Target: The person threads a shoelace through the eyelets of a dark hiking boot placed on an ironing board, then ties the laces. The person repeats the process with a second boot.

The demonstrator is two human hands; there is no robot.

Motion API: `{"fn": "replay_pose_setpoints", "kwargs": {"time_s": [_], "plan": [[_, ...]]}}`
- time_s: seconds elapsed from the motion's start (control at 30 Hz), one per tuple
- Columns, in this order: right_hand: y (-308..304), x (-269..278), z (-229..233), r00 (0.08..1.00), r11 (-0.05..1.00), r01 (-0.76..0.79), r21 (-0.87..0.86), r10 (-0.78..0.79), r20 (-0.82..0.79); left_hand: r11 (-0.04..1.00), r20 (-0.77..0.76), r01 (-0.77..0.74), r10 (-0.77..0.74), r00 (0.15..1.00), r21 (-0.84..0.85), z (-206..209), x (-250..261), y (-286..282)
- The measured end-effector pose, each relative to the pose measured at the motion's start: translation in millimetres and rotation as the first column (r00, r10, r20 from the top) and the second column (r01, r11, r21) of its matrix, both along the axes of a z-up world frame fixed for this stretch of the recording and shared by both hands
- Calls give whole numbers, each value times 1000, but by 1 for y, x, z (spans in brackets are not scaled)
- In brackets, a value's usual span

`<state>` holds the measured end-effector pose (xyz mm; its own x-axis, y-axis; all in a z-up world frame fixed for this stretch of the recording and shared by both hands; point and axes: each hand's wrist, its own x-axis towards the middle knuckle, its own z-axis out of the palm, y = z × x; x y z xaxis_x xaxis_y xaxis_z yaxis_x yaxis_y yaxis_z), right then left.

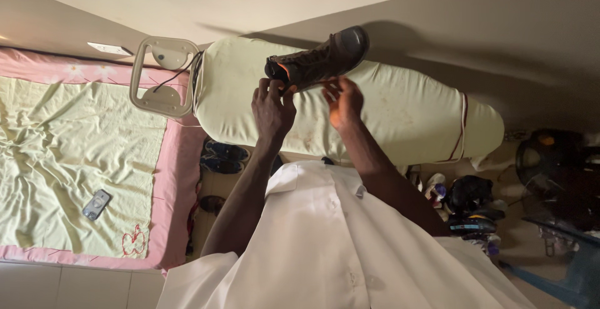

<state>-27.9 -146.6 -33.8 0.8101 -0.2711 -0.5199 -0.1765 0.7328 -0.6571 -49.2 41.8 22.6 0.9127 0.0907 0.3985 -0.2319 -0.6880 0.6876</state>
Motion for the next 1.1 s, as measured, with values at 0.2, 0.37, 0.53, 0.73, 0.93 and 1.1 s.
{"fn": "replay_pose_setpoints", "kwargs": {"time_s": [0.2,0.37,0.53,0.73,0.93,1.1], "plan": [[-44,0,-28,976,976,218,-7,-218,10,1000,27,0,0,1000,-4,-3,3,2],[-124,7,-47,935,930,347,-123,-333,125,999,61,17,-16,998,-29,-4,3,12],[-154,-9,17,957,911,290,-294,-267,116,995,74,90,-87,994,-41,2,-1,13],[-144,-20,131,913,741,-219,-634,385,134,975,61,224,-224,973,10,14,5,-4],[-113,-5,99,484,-412,-559,-720,543,-687,926,-27,370,-369,929,81,23,13,-28],[-80,2,54,794,-99,-339,-935,503,-341,917,-57,384,-380,923,113,25,7,-40]]}}
